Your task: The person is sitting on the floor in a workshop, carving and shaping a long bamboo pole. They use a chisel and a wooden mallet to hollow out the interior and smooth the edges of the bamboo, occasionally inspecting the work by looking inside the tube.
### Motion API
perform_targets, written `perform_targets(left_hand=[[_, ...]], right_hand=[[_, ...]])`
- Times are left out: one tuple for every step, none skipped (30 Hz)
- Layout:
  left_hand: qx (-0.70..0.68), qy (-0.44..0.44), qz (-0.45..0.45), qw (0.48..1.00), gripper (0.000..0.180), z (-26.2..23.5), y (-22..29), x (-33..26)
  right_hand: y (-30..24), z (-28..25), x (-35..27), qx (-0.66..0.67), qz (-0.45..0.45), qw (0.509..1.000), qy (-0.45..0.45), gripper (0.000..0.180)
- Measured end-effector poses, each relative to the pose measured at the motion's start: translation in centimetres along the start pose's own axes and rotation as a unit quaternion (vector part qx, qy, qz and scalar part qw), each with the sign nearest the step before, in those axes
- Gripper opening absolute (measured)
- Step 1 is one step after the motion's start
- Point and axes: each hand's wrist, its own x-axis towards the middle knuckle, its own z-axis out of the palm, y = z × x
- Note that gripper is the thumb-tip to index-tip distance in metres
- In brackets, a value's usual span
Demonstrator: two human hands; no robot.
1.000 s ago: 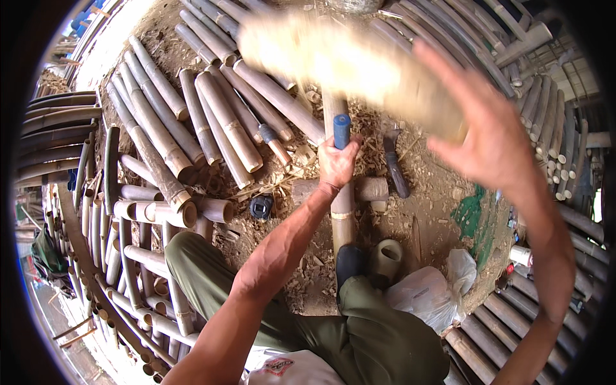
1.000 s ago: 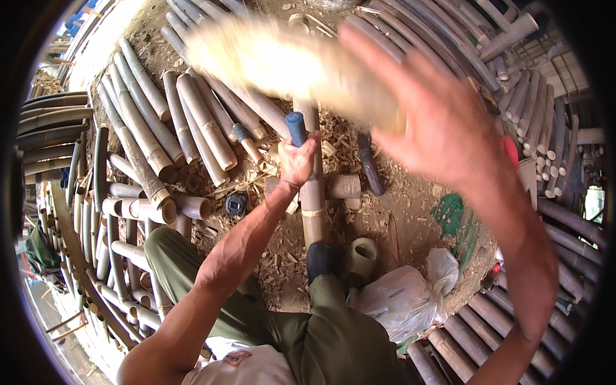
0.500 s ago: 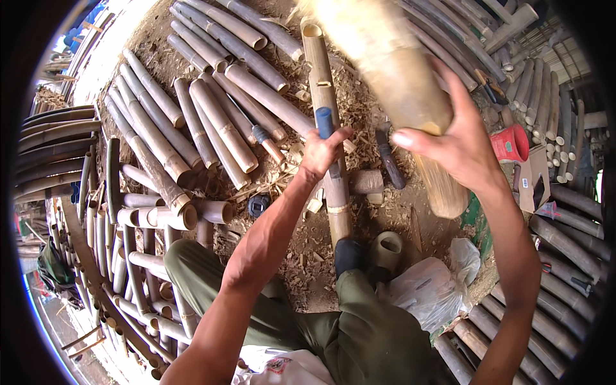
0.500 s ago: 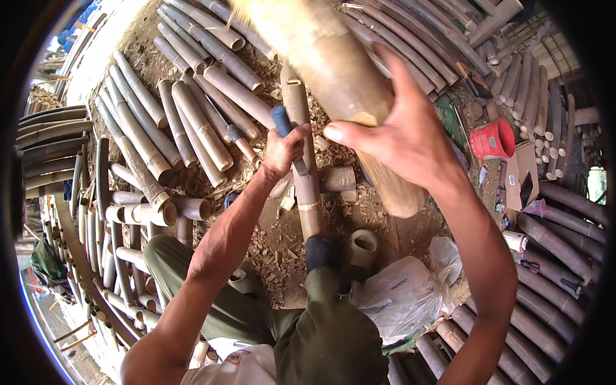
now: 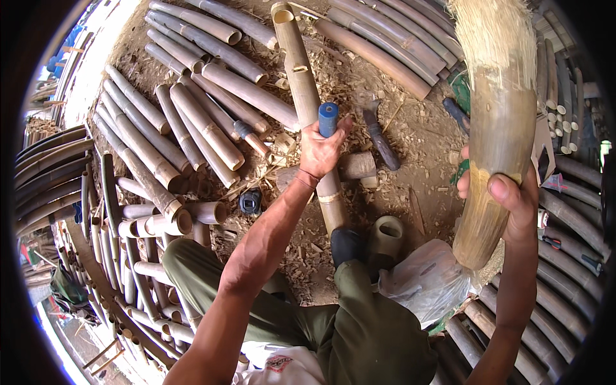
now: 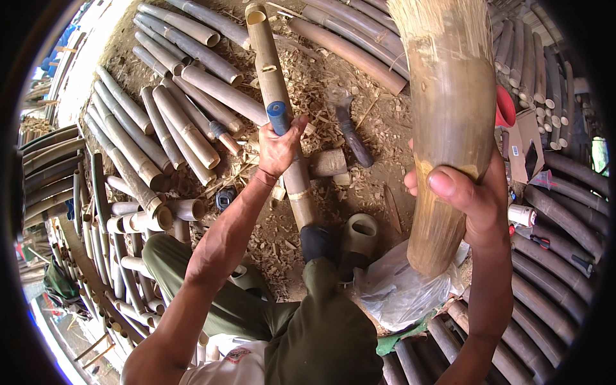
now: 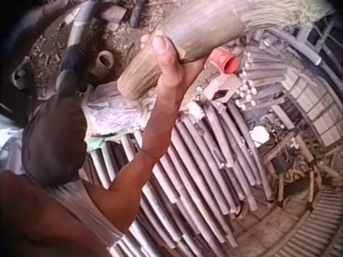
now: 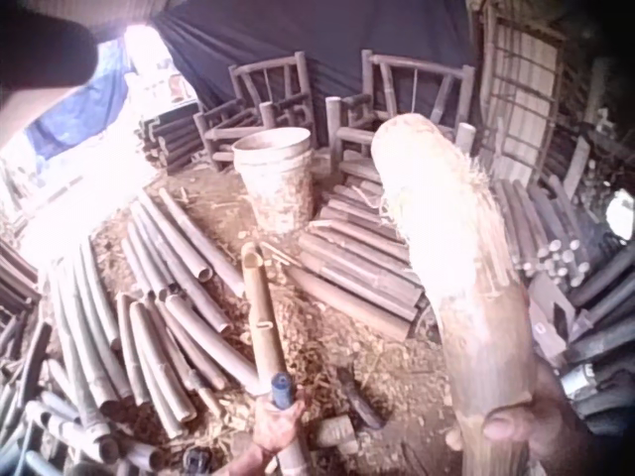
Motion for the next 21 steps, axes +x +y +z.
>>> perform_targets(left_hand=[[-0.017, 0.003, -0.002, 1.000, 0.027, 0.1, 0.1, -0.1], [-0.034, 0.005, -0.004, 0.999, 0.027, 0.3, 0.2, -0.2], [-0.045, 0.004, 0.008, 0.999, 0.026, 0.5, 0.2, -0.2], [-0.055, 0.002, 0.019, 0.998, 0.025, 0.8, 0.2, -0.3], [-0.061, 0.004, 0.031, 0.998, 0.024, 0.8, 0.1, -0.3], [-0.049, 0.000, 0.024, 0.999, 0.020, 0.9, -0.3, -0.2], [-0.041, -0.006, 0.019, 0.999, 0.017, 1.0, -0.8, 0.0], [-0.034, -0.015, 0.016, 0.999, 0.017, 1.4, -1.0, 0.2], [-0.040, -0.020, 0.006, 0.999, 0.017, 1.9, -1.1, 0.4], [-0.037, -0.011, -0.003, 0.999, 0.016, 1.6, -1.1, 0.6], [-0.039, -0.010, -0.013, 0.999, 0.016, 1.5, -1.1, 0.6], [-0.081, -0.036, 0.001, 0.996, 0.028, 1.4, -1.9, 0.9], [-0.067, -0.036, -0.006, 0.997, 0.027, 1.3, -2.1, 1.1], [-0.053, -0.037, -0.018, 0.998, 0.027, 1.3, -2.4, 1.4], [-0.033, -0.030, -0.027, 0.999, 0.027, 0.6, -2.7, 1.8], [-0.011, -0.027, -0.042, 0.999, 0.027, 0.8, -2.3, 2.1], [-0.018, -0.028, -0.035, 0.999, 0.028, 1.0, -2.5, 2.2], [-0.026, -0.028, -0.028, 0.999, 0.028, 1.2, -2.7, 2.3], [-0.034, -0.029, -0.020, 0.999, 0.029, 1.5, -2.9, 2.3], [-0.016, -0.045, -0.034, 0.998, 0.028, 2.5, -1.3, 2.0], [0.009, -0.044, -0.043, 0.998, 0.025, 2.3, -1.2, 2.1]], right_hand=[[-0.3, 0.1, 0.0, -0.007, -0.002, 1.000, 0.002, 0.069], [-0.6, 0.0, 0.0, -0.016, -0.016, 1.000, 0.010, 0.069], [-1.0, 0.0, 0.1, -0.026, -0.031, 0.999, 0.017, 0.068], [-1.1, 0.0, 0.2, -0.034, -0.044, 0.998, 0.025, 0.068], [-0.6, 0.8, 0.9, -0.054, -0.102, 0.992, 0.049, 0.068], [0.5, 2.2, 1.8, -0.073, -0.160, 0.982, 0.073, 0.069], [1.6, 3.1, 2.9, -0.098, -0.218, 0.966, 0.099, 0.071], [2.9, 3.0, 3.9, -0.209, -0.274, 0.935, 0.080, 0.082], [2.7, 2.2, 4.4, -0.354, -0.235, 0.905, 0.004, 0.092], [1.8, 2.1, 6.0, -0.401, -0.183, 0.895, -0.061, 0.092], [0.1, 1.9, 7.2, -0.449, -0.125, 0.876, -0.120, 0.093], [-2.3, 1.5, 8.6, -0.444, -0.162, 0.877, -0.084, 0.087], [-4.8, 1.5, 8.8, -0.460, -0.229, 0.858, -0.025, 0.084], [-7.1, 1.5, 9.1, -0.476, -0.289, 0.830, 0.040, 0.082], [-7.5, 1.8, 9.6, -0.466, -0.319, 0.821, 0.082, 0.082], [-8.3, 1.9, 9.5, -0.462, -0.345, 0.806, 0.132, 0.082], [-7.5, 1.2, 9.9, -0.425, -0.304, 0.842, 0.136, 0.079], [-6.2, 0.5, 10.4, -0.385, -0.262, 0.874, 0.140, 0.076], [-4.7, 0.0, 10.8, -0.343, -0.219, 0.902, 0.145, 0.073], [-1.9, 0.5, 9.8, -0.418, -0.246, 0.869, 0.102, 0.076], [0.8, 1.8, 9.2, -0.473, -0.286, 0.832, 0.052, 0.079]])
